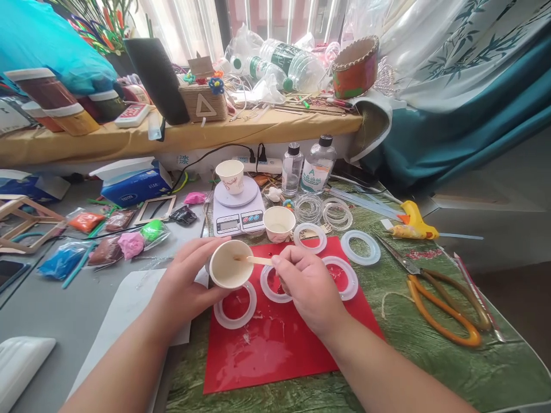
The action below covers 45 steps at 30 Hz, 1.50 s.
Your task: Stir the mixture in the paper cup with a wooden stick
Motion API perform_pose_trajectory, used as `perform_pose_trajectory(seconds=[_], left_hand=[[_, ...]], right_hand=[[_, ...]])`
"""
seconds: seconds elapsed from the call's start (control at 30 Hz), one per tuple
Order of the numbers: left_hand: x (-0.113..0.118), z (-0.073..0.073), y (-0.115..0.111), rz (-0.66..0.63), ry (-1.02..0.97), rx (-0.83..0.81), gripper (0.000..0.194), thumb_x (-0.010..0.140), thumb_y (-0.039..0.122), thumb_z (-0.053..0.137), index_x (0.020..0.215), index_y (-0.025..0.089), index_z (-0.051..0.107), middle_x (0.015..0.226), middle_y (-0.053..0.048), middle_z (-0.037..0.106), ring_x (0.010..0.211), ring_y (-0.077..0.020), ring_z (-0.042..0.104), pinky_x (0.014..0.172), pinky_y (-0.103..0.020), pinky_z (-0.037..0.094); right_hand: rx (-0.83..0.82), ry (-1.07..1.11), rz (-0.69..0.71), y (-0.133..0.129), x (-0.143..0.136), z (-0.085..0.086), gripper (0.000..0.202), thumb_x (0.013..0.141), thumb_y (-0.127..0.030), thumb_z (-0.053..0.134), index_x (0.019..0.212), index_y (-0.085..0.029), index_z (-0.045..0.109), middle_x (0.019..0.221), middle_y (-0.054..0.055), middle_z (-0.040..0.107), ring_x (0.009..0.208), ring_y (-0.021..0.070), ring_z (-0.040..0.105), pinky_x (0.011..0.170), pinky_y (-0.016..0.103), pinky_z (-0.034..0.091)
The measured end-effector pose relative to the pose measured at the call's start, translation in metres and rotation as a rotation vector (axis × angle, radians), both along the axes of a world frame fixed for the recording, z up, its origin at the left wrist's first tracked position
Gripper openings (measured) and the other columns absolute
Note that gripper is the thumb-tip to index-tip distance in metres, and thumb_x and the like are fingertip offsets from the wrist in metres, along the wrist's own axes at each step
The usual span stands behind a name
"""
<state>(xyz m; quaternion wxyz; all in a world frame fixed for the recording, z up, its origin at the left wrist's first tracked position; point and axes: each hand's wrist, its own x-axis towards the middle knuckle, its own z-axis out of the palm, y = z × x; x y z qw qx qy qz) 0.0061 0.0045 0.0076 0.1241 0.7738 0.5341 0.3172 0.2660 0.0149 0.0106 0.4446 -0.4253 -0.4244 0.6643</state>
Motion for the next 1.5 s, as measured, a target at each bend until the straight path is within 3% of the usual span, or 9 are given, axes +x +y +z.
perform_pose_trajectory(seconds=[0.2, 0.47, 0.7, 0.83, 1.0, 1.2, 1.33, 1.43, 1.5], left_hand=[[-0.001, -0.002, 0.0, -0.031, 0.001, 0.03, 0.056, 0.092, 0.047, 0.086, 0.145, 0.037, 0.071, 0.138, -0.006, 0.078, 0.124, -0.032, 0.075, 0.108, -0.043, 0.06], [-0.007, -0.01, 0.003, 0.004, 0.003, 0.031, 0.055, 0.092, 0.063, 0.082, 0.14, 0.037, 0.075, 0.137, -0.01, 0.079, 0.122, -0.0369, 0.077, 0.104, -0.049, 0.064], [-0.009, -0.008, 0.007, -0.105, 0.11, 0.121, 0.055, 0.098, 0.05, 0.079, 0.151, 0.044, 0.067, 0.136, -0.006, 0.079, 0.119, -0.034, 0.077, 0.105, -0.047, 0.061], [0.002, -0.001, 0.009, -0.147, 0.1, 0.221, 0.056, 0.099, 0.05, 0.078, 0.153, 0.047, 0.064, 0.129, -0.004, 0.081, 0.109, -0.0325, 0.078, 0.098, -0.046, 0.059], [0.007, 0.002, 0.011, -0.168, 0.101, 0.237, 0.057, 0.1, 0.046, 0.077, 0.155, 0.047, 0.062, 0.129, -0.003, 0.081, 0.106, -0.0319, 0.078, 0.095, -0.045, 0.058], [0.002, -0.002, 0.01, -0.181, 0.132, 0.22, 0.057, 0.099, 0.041, 0.079, 0.154, 0.041, 0.062, 0.131, -0.005, 0.079, 0.111, -0.0317, 0.076, 0.098, -0.044, 0.055], [0.003, -0.003, 0.007, -0.158, 0.163, 0.223, 0.053, 0.103, 0.037, 0.074, 0.154, 0.034, 0.059, 0.134, -0.009, 0.077, 0.116, -0.0319, 0.074, 0.103, -0.045, 0.052], [0.007, -0.001, 0.004, -0.141, 0.175, 0.215, 0.049, 0.103, 0.038, 0.075, 0.149, 0.03, 0.061, 0.131, -0.009, 0.077, 0.115, -0.0303, 0.074, 0.103, -0.043, 0.052], [0.009, 0.002, 0.002, -0.121, 0.168, 0.209, 0.05, 0.101, 0.037, 0.077, 0.148, 0.029, 0.061, 0.13, -0.009, 0.078, 0.114, -0.0291, 0.075, 0.101, -0.041, 0.053]], right_hand=[[0.085, -0.114, 0.09, -0.009, -0.005, 0.002, 0.036, 0.099, -0.045, 0.069, 0.074, -0.024, 0.053, 0.066, -0.005, 0.048, 0.063, 0.0137, 0.04, 0.059, 0.029, 0.034], [0.105, -0.231, 0.112, -0.009, -0.008, 0.004, 0.034, 0.098, -0.041, 0.069, 0.073, -0.025, 0.053, 0.066, -0.004, 0.053, 0.064, 0.0148, 0.047, 0.061, 0.029, 0.038], [0.383, -0.51, 0.046, -0.005, -0.006, 0.002, 0.033, 0.098, -0.031, 0.065, 0.071, -0.025, 0.046, 0.068, -0.003, 0.054, 0.065, 0.0162, 0.05, 0.065, 0.031, 0.036], [0.274, -0.431, 0.168, -0.007, -0.007, 0.005, 0.032, 0.095, -0.03, 0.067, 0.069, -0.025, 0.048, 0.065, -0.004, 0.052, 0.063, 0.0156, 0.048, 0.06, 0.029, 0.033], [0.27, -0.434, 0.13, -0.004, -0.006, 0.006, 0.031, 0.094, -0.032, 0.068, 0.07, -0.025, 0.05, 0.069, -0.003, 0.055, 0.068, 0.0165, 0.05, 0.063, 0.029, 0.034], [0.239, -0.392, 0.171, 0.0, -0.003, 0.005, 0.03, 0.094, -0.031, 0.069, 0.07, -0.024, 0.053, 0.069, -0.003, 0.056, 0.068, 0.0154, 0.051, 0.063, 0.029, 0.036], [0.157, -0.354, 0.131, 0.003, -0.001, 0.004, 0.032, 0.098, -0.04, 0.068, 0.075, -0.024, 0.054, 0.069, -0.004, 0.056, 0.064, 0.0145, 0.048, 0.059, 0.028, 0.037], [0.185, -0.375, 0.227, 0.001, 0.0, 0.001, 0.03, 0.097, -0.036, 0.07, 0.074, -0.023, 0.056, 0.07, -0.003, 0.059, 0.066, 0.0146, 0.051, 0.062, 0.028, 0.038], [0.214, -0.318, 0.214, -0.002, 0.0, -0.001, 0.031, 0.099, -0.038, 0.069, 0.075, -0.023, 0.058, 0.072, -0.003, 0.06, 0.068, 0.0151, 0.053, 0.064, 0.028, 0.04]])
